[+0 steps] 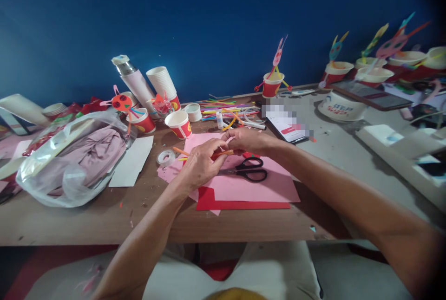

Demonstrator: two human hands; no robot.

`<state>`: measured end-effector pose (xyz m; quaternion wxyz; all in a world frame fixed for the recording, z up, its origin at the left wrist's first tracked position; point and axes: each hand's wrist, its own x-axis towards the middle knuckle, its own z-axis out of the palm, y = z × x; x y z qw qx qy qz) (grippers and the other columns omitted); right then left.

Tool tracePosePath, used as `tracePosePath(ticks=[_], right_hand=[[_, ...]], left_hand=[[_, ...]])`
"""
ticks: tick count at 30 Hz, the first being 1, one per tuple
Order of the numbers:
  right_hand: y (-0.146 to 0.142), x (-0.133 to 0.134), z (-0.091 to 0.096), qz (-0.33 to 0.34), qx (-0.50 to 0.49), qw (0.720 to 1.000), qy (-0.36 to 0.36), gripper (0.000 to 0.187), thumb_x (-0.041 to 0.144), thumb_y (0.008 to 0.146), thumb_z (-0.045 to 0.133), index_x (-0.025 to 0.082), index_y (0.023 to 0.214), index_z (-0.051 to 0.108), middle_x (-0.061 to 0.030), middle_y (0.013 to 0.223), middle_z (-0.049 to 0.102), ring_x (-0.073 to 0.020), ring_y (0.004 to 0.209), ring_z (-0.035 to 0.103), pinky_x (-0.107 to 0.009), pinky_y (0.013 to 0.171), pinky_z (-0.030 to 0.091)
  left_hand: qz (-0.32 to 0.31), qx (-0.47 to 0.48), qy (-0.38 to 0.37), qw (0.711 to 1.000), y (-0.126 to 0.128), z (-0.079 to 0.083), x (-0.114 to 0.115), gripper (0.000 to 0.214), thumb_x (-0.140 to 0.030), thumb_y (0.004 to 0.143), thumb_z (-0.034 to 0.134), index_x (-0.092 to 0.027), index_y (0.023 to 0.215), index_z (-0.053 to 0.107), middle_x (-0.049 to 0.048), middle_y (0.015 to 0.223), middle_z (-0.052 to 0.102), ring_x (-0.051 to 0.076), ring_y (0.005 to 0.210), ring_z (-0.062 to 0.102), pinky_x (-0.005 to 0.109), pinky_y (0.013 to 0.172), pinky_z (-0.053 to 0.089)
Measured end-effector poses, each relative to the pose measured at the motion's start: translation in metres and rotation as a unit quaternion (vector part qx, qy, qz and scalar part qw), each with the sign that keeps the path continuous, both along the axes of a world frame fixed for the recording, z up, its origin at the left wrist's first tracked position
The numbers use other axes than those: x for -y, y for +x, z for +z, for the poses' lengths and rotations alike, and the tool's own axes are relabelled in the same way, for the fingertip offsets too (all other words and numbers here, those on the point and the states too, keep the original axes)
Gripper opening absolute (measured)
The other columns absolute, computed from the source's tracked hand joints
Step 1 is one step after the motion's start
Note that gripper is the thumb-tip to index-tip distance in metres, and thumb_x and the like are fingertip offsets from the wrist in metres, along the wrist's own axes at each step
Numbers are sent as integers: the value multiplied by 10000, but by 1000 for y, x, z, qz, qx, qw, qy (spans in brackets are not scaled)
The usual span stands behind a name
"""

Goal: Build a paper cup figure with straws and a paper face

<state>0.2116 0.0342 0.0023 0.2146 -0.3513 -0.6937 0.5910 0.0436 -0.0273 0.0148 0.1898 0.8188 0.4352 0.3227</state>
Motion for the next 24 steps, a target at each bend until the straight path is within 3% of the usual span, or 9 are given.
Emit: tracePosePath(ticks=[5,12,16,19,24], right_hand=[[-1,-1,-7,-4,-5,999,-47,96,201,671,570,165,759,562,39,525,486,-65,445,406,-186,410,279],[0,-2,0,-99,-31,995,-12,164,218,698,571,161,852,573,14,597,544,-71,503,455,-185,455,327],[-2,1,2,-111,-86,990,11,183,286,773,521,151,864,605,-2,652,555,-68,534,459,-194,499,352],[-6,5,3,-113,-94,989,31,213,336,801,500,156,813,614,-10,690,575,-73,567,478,-201,535,379],[-9,9,5,-120,-74,986,84,311,447,785,525,154,767,627,-26,728,616,-92,612,519,-223,586,412]], left_hand=[[7,24,-6,1000,0,3,-1,141,-205,791,529,-159,867,638,55,868,656,142,774,589,254,707,450],[52,164,-173,970,-11,7,-9,200,-302,732,606,-131,826,652,14,690,624,92,584,528,211,551,430],[41,224,-233,946,-17,7,-14,204,-316,744,596,-133,819,647,-19,596,536,60,510,445,192,499,373],[37,239,-247,938,-17,6,-16,225,-329,756,586,-131,849,640,-24,584,509,59,499,422,192,487,353],[82,231,-223,943,-14,3,-17,275,-383,733,616,-121,816,619,-10,594,538,65,498,444,197,485,368]])
